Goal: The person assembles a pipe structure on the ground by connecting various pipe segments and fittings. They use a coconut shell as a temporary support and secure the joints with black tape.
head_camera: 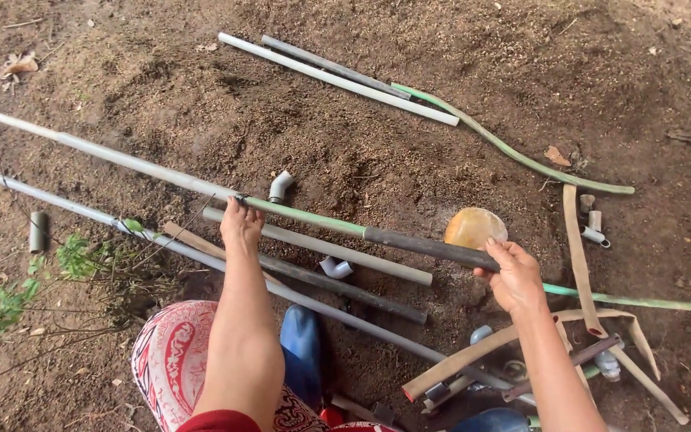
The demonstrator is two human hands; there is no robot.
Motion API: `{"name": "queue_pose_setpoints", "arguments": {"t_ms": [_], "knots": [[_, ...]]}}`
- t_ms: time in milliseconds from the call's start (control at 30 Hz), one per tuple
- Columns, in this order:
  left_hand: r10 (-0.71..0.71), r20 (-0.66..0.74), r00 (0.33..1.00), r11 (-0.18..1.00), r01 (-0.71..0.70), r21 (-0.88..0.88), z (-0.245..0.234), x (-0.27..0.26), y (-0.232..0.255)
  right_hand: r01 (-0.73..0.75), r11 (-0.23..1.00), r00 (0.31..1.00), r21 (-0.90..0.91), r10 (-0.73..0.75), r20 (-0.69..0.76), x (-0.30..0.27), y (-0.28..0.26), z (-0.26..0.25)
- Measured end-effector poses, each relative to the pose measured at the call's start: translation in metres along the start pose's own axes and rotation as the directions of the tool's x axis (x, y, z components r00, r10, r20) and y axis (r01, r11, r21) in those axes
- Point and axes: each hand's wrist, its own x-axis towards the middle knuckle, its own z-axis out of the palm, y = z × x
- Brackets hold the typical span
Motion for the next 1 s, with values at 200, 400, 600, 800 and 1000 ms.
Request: {"name": "queue_pose_setpoints", "arguments": {"t_ms": [200, 400, 600, 800, 1000], "knots": [[-0.013, -0.057, 0.998, 0.973, -0.001, -0.229, 0.0, 0.023, -0.001, -0.008, 1.0, 1.0, -0.014, 0.008, 0.001, -0.005, -0.003, 0.001], [0.335, -0.12, 0.935, 0.938, -0.318, 0.138, -0.005, 0.063, -0.011, 0.001, 1.0, 1.0, -0.013, -0.001, -0.019, -0.007, 0.006, 0.004], [0.455, -0.23, 0.86, 0.888, -0.457, 0.047, -0.02, 0.093, -0.022, 0.026, 1.0, 0.999, 0.008, -0.026, -0.032, -0.015, 0.016, 0.013], [0.617, -0.107, 0.78, 0.527, -0.309, 0.792, 0.02, 0.052, -0.078, -0.05, 0.992, 0.996, 0.112, 0.057, -0.063, -0.009, 0.033, 0.02], [-0.124, 0.895, 0.428, -0.398, -0.848, 0.35, 0.1, -0.182, -0.148, -0.102, 0.975, 0.993, 0.196, 0.11, -0.032, -0.026, 0.018, 0.04]]}}
